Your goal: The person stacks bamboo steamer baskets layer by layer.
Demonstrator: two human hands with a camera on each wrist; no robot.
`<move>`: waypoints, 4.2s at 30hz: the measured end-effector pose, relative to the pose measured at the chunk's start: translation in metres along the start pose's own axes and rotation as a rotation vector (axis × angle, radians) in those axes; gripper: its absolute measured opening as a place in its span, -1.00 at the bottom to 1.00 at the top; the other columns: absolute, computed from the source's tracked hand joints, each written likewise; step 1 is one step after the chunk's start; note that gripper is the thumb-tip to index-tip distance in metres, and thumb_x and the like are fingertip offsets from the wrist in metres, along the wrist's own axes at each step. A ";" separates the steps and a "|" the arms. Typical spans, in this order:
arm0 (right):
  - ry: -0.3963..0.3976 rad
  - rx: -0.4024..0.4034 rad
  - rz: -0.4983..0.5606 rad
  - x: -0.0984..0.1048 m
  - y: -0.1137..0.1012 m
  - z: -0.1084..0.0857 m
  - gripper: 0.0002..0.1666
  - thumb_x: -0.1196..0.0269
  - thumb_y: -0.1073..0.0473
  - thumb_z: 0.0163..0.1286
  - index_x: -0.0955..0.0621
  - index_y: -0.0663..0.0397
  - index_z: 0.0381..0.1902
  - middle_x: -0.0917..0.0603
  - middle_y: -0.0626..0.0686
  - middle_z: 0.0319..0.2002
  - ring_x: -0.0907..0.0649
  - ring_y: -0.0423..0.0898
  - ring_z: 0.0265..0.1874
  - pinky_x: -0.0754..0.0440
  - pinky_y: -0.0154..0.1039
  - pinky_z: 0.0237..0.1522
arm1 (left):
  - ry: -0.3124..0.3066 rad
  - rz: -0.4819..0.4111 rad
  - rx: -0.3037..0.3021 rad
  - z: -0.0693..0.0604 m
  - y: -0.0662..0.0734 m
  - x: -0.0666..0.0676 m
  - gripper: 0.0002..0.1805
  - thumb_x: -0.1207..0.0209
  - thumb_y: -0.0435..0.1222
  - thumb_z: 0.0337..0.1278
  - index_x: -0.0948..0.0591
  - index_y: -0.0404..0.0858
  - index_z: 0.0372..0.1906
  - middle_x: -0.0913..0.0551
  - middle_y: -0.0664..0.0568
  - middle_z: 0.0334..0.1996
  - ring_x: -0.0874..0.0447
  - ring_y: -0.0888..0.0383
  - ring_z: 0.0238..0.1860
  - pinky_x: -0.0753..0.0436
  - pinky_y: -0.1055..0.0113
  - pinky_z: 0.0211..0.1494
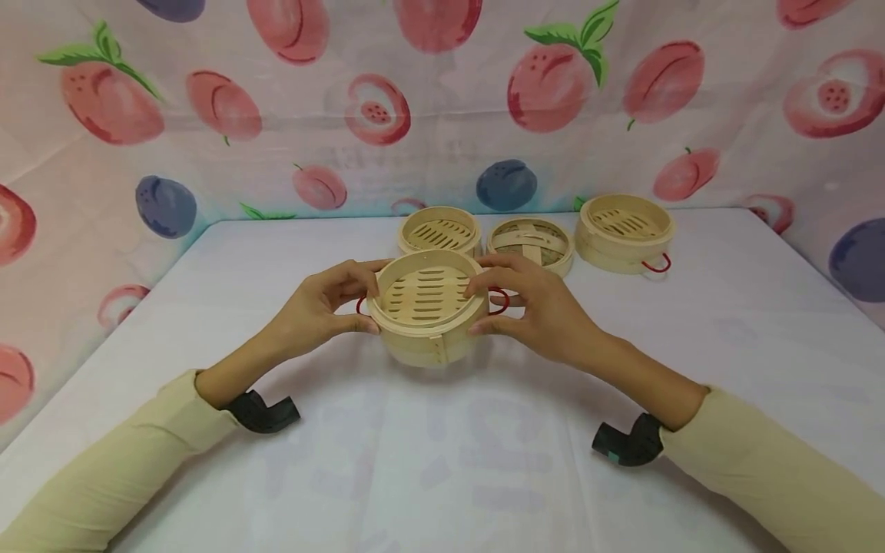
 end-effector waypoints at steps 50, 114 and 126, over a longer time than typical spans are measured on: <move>-0.044 -0.120 0.080 -0.019 0.041 -0.024 -0.41 -0.53 0.36 -0.11 -0.59 0.10 -0.05 -0.38 0.12 0.19 -0.45 -0.04 0.13 -0.68 -0.26 -0.20 | -0.104 0.011 0.133 0.004 -0.036 -0.022 -0.61 -0.46 -0.49 -0.26 -0.51 -0.27 -0.27 -0.48 -0.09 0.20 -0.48 0.08 0.20 -0.51 0.10 0.00; -0.041 -0.218 0.364 -0.023 0.063 -0.034 -0.43 -0.42 0.47 0.04 -0.52 0.23 0.04 -0.33 0.13 0.29 -0.55 -0.05 0.05 -0.62 -0.35 -0.09 | -0.078 0.241 0.082 0.019 -0.022 0.001 -0.58 -0.37 -0.47 -0.03 -0.58 -0.26 0.00 -0.49 -0.12 0.20 -0.34 0.14 0.29 -0.41 0.23 0.28; -0.048 -0.222 0.378 -0.024 0.064 -0.034 -0.43 -0.42 0.48 0.04 -0.51 0.20 0.04 -0.32 0.14 0.30 -0.52 -0.04 0.11 -0.62 -0.32 -0.06 | 0.059 0.460 0.099 0.054 -0.051 0.038 -0.52 -0.38 -0.39 0.00 -0.59 -0.20 0.10 -0.47 -0.02 0.22 -0.44 -0.02 0.19 -0.49 0.08 0.19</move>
Point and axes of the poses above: each hand's wrist, its own z-axis towards the middle knuckle, its own x-axis out of the back of the hand, y = z × x, the point moved 9 cm from there along z, towards the middle knuckle
